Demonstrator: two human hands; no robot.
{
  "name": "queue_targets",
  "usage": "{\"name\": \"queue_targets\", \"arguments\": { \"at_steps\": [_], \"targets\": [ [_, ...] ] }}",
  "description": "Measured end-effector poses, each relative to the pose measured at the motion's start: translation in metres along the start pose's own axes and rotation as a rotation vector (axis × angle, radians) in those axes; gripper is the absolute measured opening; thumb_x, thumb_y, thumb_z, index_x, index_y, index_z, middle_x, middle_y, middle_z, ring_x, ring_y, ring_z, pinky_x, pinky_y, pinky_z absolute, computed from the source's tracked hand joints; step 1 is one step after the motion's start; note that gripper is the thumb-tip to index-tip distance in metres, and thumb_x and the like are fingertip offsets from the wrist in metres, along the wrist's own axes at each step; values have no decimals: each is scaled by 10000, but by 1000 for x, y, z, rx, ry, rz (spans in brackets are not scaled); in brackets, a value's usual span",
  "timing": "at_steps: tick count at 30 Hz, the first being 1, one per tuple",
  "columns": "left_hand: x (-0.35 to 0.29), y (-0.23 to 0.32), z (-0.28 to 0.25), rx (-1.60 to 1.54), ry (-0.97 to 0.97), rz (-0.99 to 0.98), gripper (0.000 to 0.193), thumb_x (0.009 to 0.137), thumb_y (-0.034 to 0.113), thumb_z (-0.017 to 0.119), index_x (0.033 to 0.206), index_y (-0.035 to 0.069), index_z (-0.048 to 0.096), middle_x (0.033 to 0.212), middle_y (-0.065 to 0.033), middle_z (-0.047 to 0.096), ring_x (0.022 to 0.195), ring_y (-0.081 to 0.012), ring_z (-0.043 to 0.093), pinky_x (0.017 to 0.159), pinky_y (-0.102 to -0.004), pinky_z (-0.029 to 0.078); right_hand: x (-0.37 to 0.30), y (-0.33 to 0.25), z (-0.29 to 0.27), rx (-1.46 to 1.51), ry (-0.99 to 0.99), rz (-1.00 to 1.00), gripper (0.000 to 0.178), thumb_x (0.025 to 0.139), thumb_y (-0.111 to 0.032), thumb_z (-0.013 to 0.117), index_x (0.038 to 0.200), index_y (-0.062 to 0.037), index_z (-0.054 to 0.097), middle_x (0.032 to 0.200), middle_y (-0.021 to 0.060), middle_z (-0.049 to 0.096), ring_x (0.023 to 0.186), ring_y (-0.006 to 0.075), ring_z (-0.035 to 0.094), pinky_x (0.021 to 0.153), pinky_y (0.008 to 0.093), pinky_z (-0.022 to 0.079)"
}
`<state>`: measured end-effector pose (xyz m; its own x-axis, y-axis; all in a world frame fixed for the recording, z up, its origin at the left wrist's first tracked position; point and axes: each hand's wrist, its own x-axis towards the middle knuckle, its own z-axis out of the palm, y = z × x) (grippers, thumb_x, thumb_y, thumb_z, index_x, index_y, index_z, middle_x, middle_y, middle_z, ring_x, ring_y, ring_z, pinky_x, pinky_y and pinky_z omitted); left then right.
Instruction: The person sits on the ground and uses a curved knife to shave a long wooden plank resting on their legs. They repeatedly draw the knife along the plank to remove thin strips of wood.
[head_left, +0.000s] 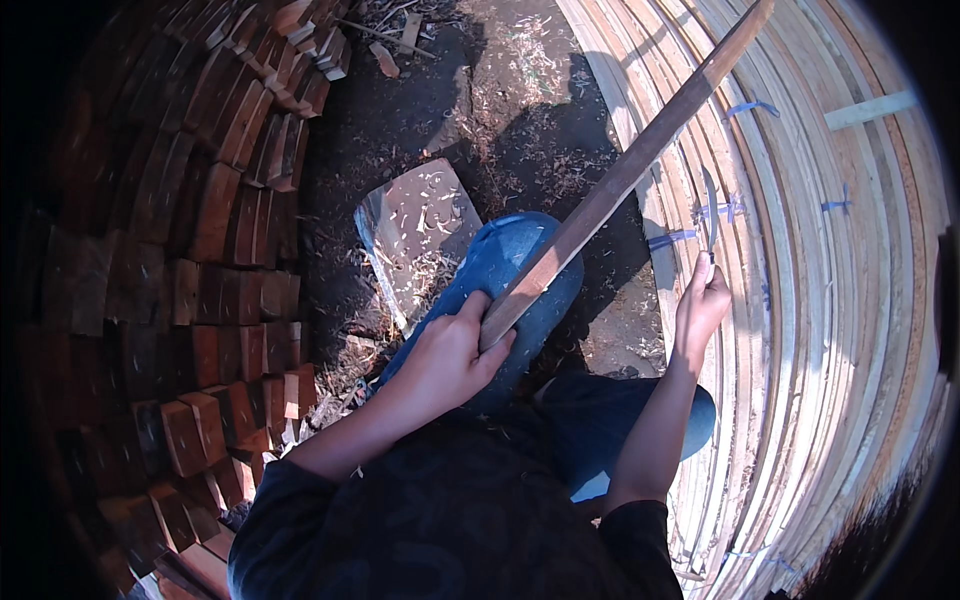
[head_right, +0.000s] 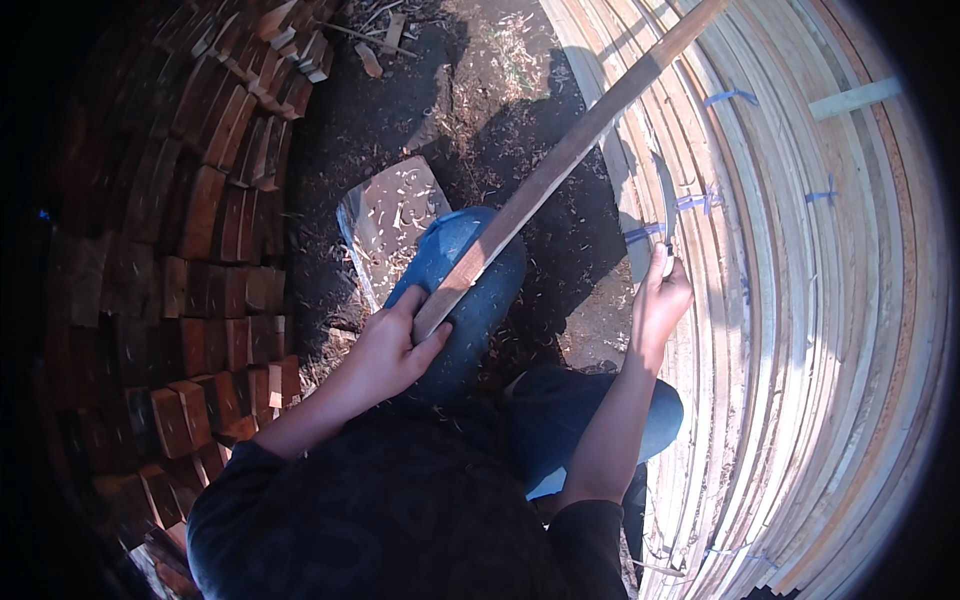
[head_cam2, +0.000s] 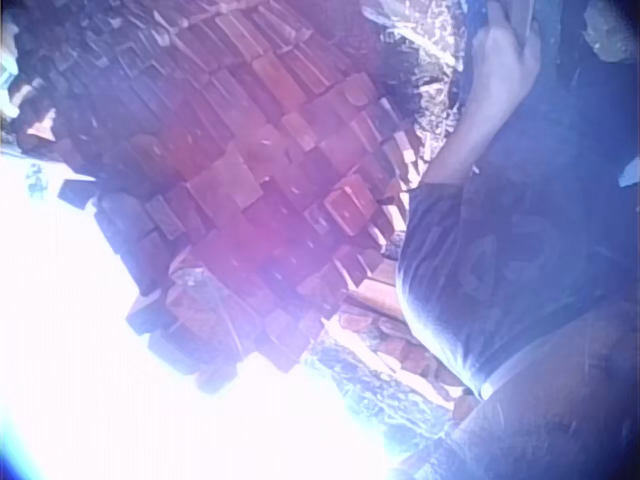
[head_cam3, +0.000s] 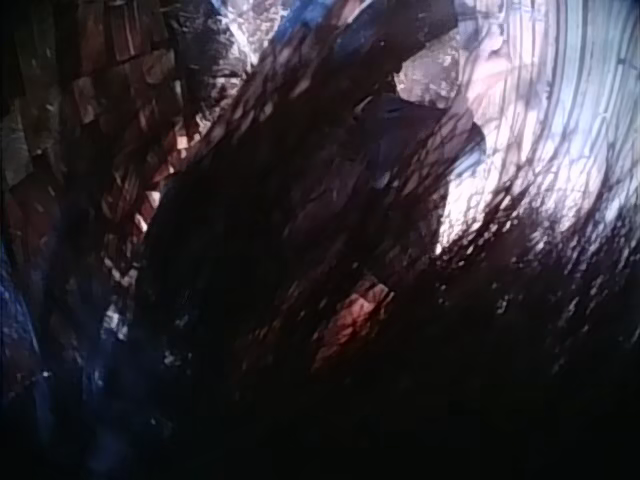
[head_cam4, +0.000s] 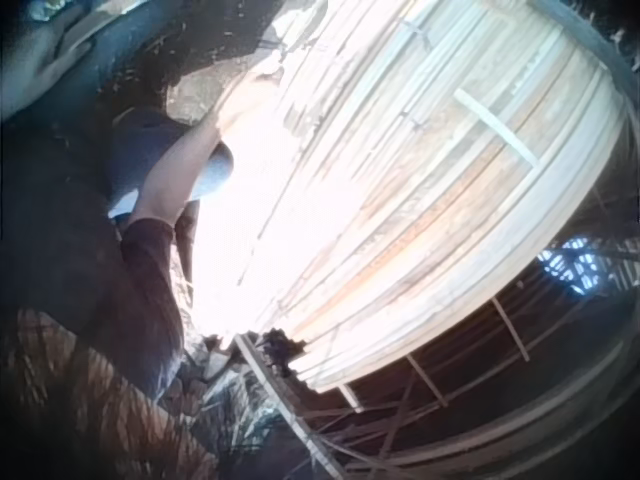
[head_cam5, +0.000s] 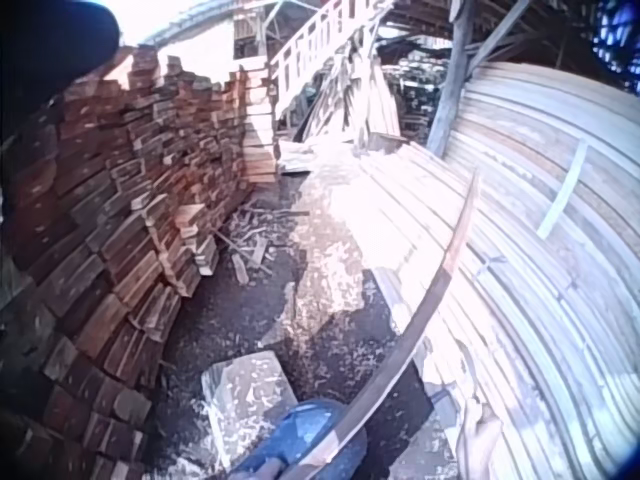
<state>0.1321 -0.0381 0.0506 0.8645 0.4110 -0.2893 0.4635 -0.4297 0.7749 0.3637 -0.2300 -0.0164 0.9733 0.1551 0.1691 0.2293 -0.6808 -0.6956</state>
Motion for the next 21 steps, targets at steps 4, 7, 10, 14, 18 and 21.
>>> {"name": "queue_targets", "arguments": {
  "at_steps": [4,7,10,14,18,21],
  "targets": [
    [4,-2,-5,-62,-42,-5,287,866,190,597,950,-50,464,617,-247,570,657,-423,610,589,-481,472,-9,9,3,115,-22,-113,364,935,-240,572,678,14,522,490,85,402,473,117,344,457,319,319],
    [6,-3,-6,-91,-46,-9,283,864,183,598,946,-54,466,613,-245,567,653,-421,609,582,-473,468,-59,-22,15,193,-223,-276,222,823,-214,691,774,-18,599,536,70,457,454,162,437,467,305,386],
    [6,-5,-4,-112,-56,-2,280,861,180,600,944,-54,470,617,-249,565,655,-422,606,579,-469,464,-88,-31,20,215,-414,-239,280,792,-271,720,745,-36,574,544,77,487,464,208,508,468,313,412],
    [8,-8,-3,-131,-23,18,272,861,177,598,950,-50,477,624,-251,566,660,-428,601,579,-468,461,-73,-34,20,107,-300,-365,321,780,-312,725,738,-37,565,555,80,499,466,236,506,464,321,411],
    [8,-5,-6,-133,-48,-19,262,859,176,597,950,-43,484,617,-246,568,644,-415,608,579,-467,465,-51,-31,19,2,-252,-479,301,772,-288,724,762,-24,580,562,83,483,465,233,464,471,313,404],
    [9,-4,-6,-138,-49,-23,263,857,180,599,949,-41,489,608,-240,567,626,-403,614,573,-461,468,-38,-32,13,-41,-190,-569,285,763,-262,725,770,-15,582,585,110,500,493,246,480,488,320,413]
  ]
}}
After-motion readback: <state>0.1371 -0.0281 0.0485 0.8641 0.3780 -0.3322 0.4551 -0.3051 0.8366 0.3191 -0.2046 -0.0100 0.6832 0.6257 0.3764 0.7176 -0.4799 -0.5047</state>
